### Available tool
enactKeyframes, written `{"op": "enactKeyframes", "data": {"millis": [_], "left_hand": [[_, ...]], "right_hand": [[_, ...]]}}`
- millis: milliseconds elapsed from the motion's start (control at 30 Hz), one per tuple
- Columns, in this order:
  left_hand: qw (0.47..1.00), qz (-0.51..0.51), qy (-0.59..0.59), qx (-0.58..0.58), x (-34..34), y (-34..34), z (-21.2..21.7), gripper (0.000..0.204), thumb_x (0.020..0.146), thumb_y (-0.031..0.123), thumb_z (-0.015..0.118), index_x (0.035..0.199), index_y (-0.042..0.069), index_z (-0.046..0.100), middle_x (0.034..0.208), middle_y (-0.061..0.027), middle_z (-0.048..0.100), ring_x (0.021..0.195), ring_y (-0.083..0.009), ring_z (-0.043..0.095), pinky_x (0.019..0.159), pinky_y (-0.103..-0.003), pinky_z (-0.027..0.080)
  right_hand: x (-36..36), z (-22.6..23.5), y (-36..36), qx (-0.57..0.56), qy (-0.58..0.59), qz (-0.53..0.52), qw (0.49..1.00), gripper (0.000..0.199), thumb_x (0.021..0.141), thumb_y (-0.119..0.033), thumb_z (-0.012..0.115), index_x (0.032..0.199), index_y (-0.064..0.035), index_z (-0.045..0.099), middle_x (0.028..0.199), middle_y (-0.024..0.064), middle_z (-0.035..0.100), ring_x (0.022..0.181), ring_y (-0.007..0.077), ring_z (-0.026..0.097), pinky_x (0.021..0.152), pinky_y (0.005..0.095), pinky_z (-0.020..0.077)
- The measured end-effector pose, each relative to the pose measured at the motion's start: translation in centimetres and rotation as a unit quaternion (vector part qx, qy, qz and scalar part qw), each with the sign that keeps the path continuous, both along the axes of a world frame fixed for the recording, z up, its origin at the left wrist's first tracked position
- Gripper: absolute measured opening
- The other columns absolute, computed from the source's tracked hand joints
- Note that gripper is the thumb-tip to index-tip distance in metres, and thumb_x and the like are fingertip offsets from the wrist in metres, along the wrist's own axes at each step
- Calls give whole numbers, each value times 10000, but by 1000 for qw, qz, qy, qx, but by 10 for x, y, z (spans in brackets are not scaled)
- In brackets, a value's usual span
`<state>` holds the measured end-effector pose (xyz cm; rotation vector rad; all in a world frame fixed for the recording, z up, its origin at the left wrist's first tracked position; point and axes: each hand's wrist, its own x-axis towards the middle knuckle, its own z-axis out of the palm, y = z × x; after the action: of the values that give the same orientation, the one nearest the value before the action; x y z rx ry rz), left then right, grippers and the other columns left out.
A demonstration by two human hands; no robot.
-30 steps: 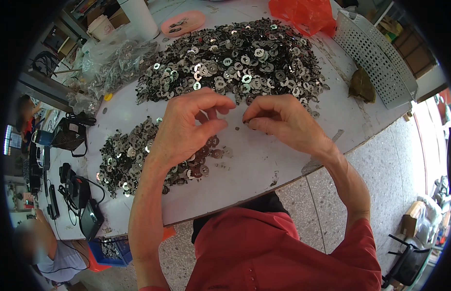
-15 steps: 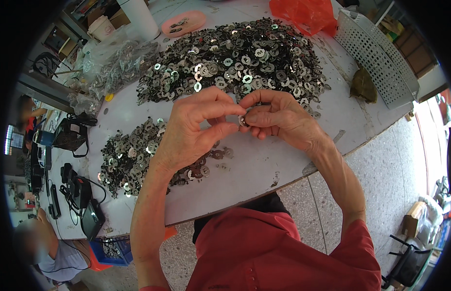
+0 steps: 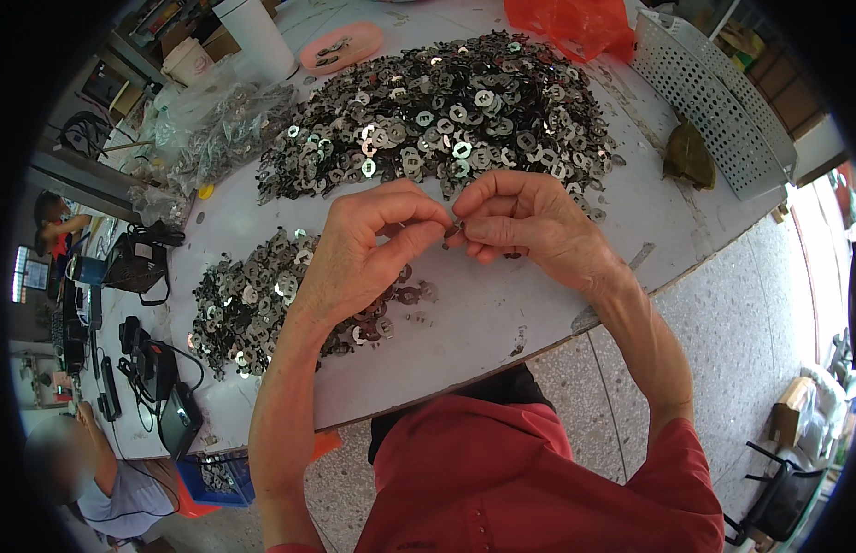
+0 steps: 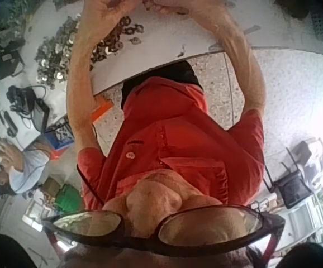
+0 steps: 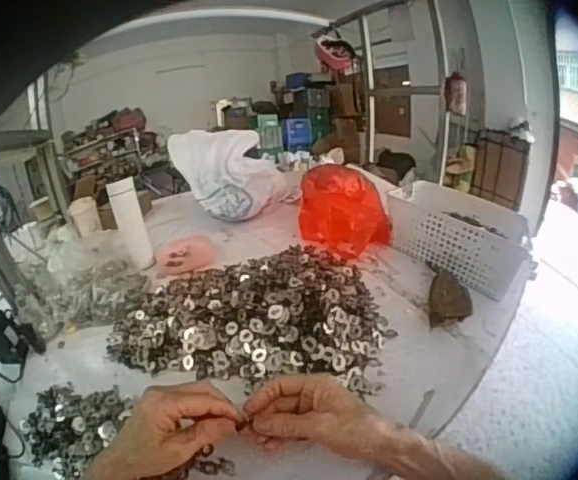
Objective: The person assembles or sorts small metal washers by hand on a workshop table.
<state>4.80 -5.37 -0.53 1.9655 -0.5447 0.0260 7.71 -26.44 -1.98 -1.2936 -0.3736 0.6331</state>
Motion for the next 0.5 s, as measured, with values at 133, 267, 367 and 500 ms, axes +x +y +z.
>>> {"op": "enactKeyframes", "data": {"millis": [133,267,367,500], "left_hand": [[1000,-1,0,-2,-2,-1,0,94,802,-15,641,890,-18,674,812,-54,645,674,-135,598,609,-257,480],[1000,1,-22,7,-1,0,1,108,789,-10,652,895,-19,671,773,-54,635,640,-130,593,592,-258,474],[999,-22,-2,41,1,11,8,91,770,-5,664,860,-22,674,735,-55,619,643,-124,587,588,-269,465],[990,-72,63,107,-1,25,22,74,741,2,674,812,-20,680,711,-63,612,641,-142,584,585,-286,455]], "right_hand": [[0,0,1,-32,-47,-8,998,178,868,-42,648,1033,3,598,886,87,683,807,115,650,695,230,527],[-3,1,2,-47,-75,-1,996,192,858,-14,647,1042,7,596,880,90,685,791,108,642,692,226,525],[-5,3,4,-21,-74,-6,997,178,853,-9,654,1025,-4,610,872,78,683,754,96,625,670,230,519],[-3,-4,4,-165,-277,-128,938,130,796,-5,665,925,-17,656,853,73,667,746,155,654,658,276,527]]}}
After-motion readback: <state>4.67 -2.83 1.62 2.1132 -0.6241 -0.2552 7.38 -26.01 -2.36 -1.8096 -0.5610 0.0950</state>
